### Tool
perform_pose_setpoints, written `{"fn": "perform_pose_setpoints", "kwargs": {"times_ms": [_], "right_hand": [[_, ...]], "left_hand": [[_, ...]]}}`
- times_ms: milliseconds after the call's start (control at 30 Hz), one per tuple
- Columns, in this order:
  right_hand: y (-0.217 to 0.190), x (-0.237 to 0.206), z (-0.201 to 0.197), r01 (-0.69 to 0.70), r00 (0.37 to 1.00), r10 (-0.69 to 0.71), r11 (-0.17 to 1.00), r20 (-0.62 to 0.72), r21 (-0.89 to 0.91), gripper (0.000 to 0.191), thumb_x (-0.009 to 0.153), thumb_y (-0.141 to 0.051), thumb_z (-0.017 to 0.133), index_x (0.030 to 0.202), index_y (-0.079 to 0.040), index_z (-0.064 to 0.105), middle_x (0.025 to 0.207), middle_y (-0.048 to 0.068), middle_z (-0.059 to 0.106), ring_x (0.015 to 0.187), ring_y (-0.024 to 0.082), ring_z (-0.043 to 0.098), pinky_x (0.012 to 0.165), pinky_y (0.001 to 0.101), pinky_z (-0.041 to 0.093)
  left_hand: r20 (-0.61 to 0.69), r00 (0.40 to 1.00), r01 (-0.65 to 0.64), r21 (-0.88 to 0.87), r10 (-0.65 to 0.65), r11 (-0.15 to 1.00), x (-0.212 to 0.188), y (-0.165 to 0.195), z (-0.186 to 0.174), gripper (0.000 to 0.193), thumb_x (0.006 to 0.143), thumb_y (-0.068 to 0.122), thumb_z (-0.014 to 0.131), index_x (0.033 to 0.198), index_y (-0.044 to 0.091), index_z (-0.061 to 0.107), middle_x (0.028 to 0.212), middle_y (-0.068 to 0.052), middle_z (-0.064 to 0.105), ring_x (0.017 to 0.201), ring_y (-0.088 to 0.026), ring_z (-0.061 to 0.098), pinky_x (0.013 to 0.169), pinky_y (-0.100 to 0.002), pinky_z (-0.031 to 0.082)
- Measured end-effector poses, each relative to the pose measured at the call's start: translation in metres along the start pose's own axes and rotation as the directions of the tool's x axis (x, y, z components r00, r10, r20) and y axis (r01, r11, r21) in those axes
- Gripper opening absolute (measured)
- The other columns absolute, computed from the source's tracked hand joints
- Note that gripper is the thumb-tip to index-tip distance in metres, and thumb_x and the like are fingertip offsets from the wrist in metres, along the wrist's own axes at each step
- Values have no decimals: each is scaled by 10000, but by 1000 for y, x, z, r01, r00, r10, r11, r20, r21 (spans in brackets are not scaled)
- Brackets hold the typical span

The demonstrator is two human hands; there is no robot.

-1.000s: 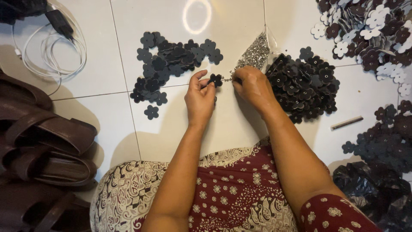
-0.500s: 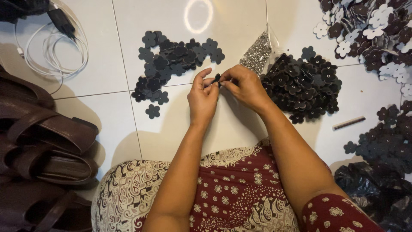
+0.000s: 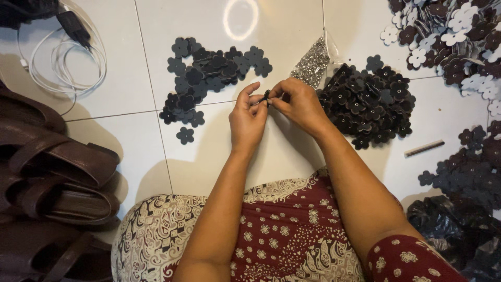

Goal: The person sits on the floor and repeatedly picks up black flower-shaped pieces and small silver fasteners. They attach the fasteners to the center of each flower piece by hand and place the assembled units into a growing pile.

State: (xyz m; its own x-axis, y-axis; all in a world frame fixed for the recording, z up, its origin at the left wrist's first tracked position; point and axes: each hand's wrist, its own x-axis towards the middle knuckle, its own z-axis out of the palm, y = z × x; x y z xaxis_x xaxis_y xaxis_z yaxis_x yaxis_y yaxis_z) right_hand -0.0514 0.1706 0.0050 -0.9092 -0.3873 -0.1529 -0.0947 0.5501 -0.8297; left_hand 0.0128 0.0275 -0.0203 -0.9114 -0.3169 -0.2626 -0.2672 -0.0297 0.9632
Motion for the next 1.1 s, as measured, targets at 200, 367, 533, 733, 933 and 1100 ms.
{"fn": "perform_pose_setpoints", "kwargs": {"times_ms": [200,367,533,733,933,1100], "right_hand": [[7,2,4,-57,998,57,976,5,208,240,861,-61,783,1071,-47,668,958,-1,726,879,60,696,791,238,578],[7,-1,9,-117,993,118,981,0,158,197,885,-16,729,1071,-38,672,893,5,697,812,69,645,747,238,558],[8,1,2,-158,987,141,949,78,274,236,913,-35,699,1145,-48,655,917,-3,691,848,53,657,760,223,553],[10,1,-2,-224,972,183,916,148,333,253,911,-19,677,1162,-42,647,916,-4,706,854,64,669,757,226,552],[7,-1,-7,-191,971,132,932,201,309,276,896,-25,689,1168,-51,652,904,-2,694,853,68,660,782,235,552],[2,-3,-23,-213,947,183,973,264,92,252,866,-75,690,1117,-66,679,900,27,696,828,116,655,771,286,553]], "left_hand": [[38,994,-108,242,102,964,-4,5,-1,437,949,35,639,1377,102,586,1103,-114,750,905,-151,760,819,-295,600],[44,991,-134,220,128,966,-3,2,1,453,941,28,646,1385,97,585,1110,-110,737,881,-152,752,813,-292,603],[13,1000,2,-16,-2,1000,0,-4,0,504,932,9,655,1419,75,540,1046,-62,680,880,-105,706,765,-253,568],[50,999,8,-83,-4,996,0,-6,-1,540,912,-13,641,1432,54,512,1010,-30,650,866,-84,680,784,-239,568],[96,995,-11,46,7,999,0,-6,-1,558,893,-9,644,1427,95,521,974,-22,636,839,-89,656,807,-250,574],[220,975,-5,133,-25,991,0,-3,-1,596,849,8,649,1427,123,562,960,-28,670,838,-104,665,798,-266,573]]}}
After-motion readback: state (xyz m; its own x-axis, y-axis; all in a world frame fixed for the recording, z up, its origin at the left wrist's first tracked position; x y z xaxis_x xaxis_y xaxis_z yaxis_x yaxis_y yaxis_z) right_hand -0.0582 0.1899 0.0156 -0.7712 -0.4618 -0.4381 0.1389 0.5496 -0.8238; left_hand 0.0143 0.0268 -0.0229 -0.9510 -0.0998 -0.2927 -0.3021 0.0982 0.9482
